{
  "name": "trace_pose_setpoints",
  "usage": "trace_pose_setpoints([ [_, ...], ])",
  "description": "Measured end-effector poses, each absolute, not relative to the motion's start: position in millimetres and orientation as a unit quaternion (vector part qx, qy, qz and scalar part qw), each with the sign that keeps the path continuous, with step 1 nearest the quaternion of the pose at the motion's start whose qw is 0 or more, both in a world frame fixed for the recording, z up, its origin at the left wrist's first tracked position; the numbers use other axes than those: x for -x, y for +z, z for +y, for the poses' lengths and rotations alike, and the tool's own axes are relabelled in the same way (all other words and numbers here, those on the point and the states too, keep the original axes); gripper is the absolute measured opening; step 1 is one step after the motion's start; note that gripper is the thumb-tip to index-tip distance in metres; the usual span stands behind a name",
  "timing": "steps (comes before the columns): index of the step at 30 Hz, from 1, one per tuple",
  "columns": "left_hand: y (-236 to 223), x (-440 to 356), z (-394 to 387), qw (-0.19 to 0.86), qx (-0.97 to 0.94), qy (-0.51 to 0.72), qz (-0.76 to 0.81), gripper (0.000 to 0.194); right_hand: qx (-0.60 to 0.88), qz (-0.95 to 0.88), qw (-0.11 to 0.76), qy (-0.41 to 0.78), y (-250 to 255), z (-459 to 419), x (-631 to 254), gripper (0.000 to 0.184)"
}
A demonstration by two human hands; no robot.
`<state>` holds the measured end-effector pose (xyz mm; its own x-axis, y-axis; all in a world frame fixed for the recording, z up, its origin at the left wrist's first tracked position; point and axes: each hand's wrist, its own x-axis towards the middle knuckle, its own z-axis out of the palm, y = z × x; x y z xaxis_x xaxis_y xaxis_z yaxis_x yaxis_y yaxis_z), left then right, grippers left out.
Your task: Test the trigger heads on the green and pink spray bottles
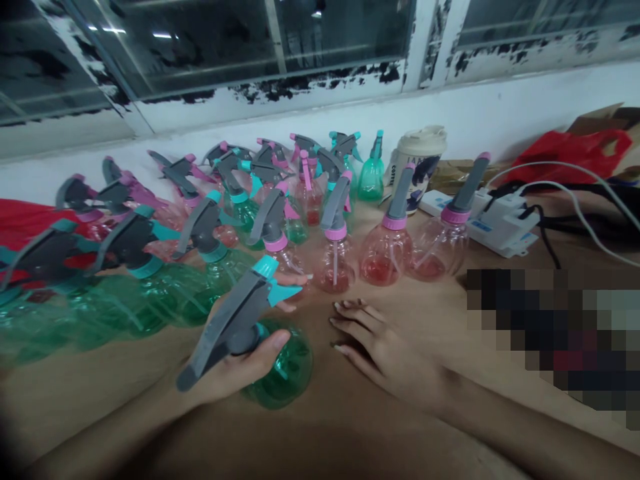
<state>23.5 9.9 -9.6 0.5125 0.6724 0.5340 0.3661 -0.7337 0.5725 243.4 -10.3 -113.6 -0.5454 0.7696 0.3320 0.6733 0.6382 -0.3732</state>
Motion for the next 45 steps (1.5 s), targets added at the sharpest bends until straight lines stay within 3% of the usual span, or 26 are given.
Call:
trace_pose_setpoints([
  [10,-8,-21,12,0.179,-0.864,0.347,0.318,0.034,0.413,-0.872,0.239,0.109,-113,-10,-244,0.041],
  [16,-5,-22,13,0.14,-0.873,0.347,0.312,0.022,0.416,-0.876,0.218,0.106,-114,-9,-245,0.042],
  [31,-3,-21,14,0.203,-0.863,0.357,0.295,0.012,0.412,-0.873,0.239,0.103,-114,-10,-244,0.043],
  [39,-15,-19,14,0.204,-0.846,0.404,0.282,0.045,0.413,-0.876,0.228,0.1,-114,-11,-245,0.04],
  [45,-14,-21,11,0.235,-0.83,0.407,0.299,0.05,0.413,-0.874,0.238,0.098,-113,-11,-245,0.039],
])
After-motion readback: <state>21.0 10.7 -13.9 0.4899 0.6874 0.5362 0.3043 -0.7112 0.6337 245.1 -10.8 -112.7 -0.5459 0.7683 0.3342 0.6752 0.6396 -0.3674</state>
